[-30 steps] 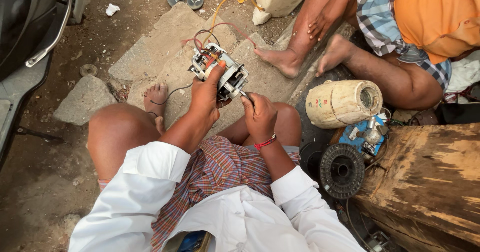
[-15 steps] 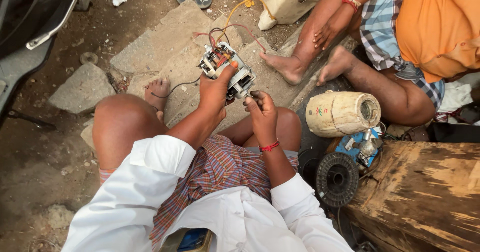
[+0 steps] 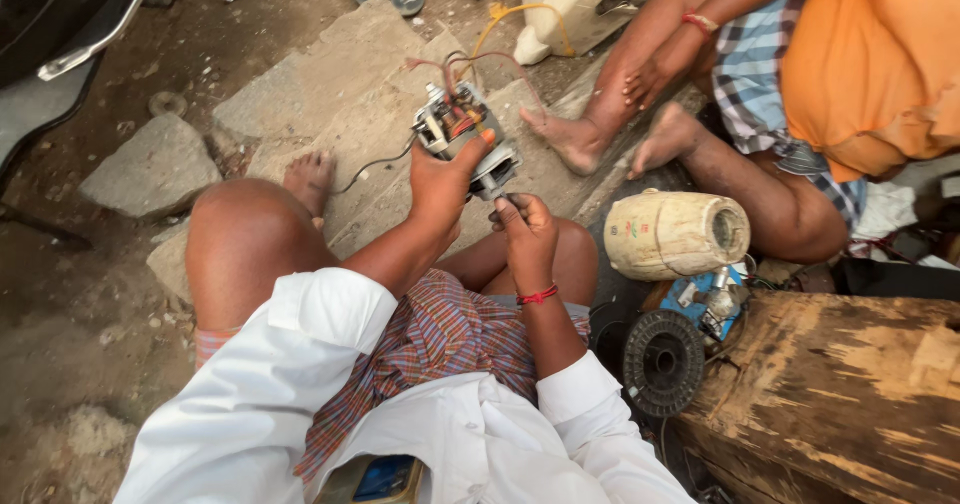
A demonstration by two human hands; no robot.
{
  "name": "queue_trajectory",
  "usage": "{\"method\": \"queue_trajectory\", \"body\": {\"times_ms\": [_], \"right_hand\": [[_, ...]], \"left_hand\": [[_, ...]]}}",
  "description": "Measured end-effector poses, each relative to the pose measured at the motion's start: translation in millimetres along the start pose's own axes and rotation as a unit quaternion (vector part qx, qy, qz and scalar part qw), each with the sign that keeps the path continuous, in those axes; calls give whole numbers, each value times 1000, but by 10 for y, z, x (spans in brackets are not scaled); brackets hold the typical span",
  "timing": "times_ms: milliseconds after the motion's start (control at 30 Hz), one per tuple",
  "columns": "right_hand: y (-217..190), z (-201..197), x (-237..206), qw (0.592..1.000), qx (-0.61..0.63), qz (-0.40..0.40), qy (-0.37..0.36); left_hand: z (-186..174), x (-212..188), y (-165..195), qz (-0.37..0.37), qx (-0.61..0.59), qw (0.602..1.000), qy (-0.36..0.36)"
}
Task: The person sits on the ground holding an electric motor and uses a screwdriver to work on its parts, fitting a cylindrical component onto the motor shaft and adjusting the wiring. They then connect the motor to a power supply and test it, producing sparks near the terminal.
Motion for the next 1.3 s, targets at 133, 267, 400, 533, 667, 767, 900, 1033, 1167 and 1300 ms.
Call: {"method": "queue_trajectory", "body": {"times_ms": [133, 267, 400, 533, 667, 767, 900, 1033, 1167, 1300], "right_hand": [[-26, -41, 44, 999, -36, -15, -3], [-235, 24, 28, 995, -75, -69, 10], [-781, 249, -159, 935, -249, -252, -4], [-1115, 408, -321, 878, -320, -356, -26], [-1261, 470, -332, 848, -349, -396, -49], [-1329, 478, -337, 838, -346, -418, -49], [-1316, 433, -311, 839, -354, -411, -43], [-1195, 337, -274, 827, -370, -422, -42], [-889, 211, -170, 851, -377, -366, -6], [-264, -73, 73, 997, -69, -33, 32]], "left_hand": [[58, 14, 11, 32, 8, 999, -16], [107, 16, -37, -32, -1, 998, -46], [115, -49, -90, -108, 16, 992, -64], [133, -84, -118, -123, 38, 989, -79], [165, -59, -213, -147, 39, 985, -83], [158, -38, -269, -161, 50, 983, -74], [205, -60, -308, -174, 35, 980, -92], [249, -85, -314, -176, 27, 979, -101], [215, -100, -279, -170, 12, 982, -84], [184, -87, -167, -134, 21, 988, -73]]}}
Point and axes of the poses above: each hand's wrist, its own x-axis towards the middle knuckle, its own z-axis out of the palm, y = z × x, the point moved 10 cm from there along x, towards the middle knuckle, and after that the axes turned 15 degrees about x, right-handed, at the moved point
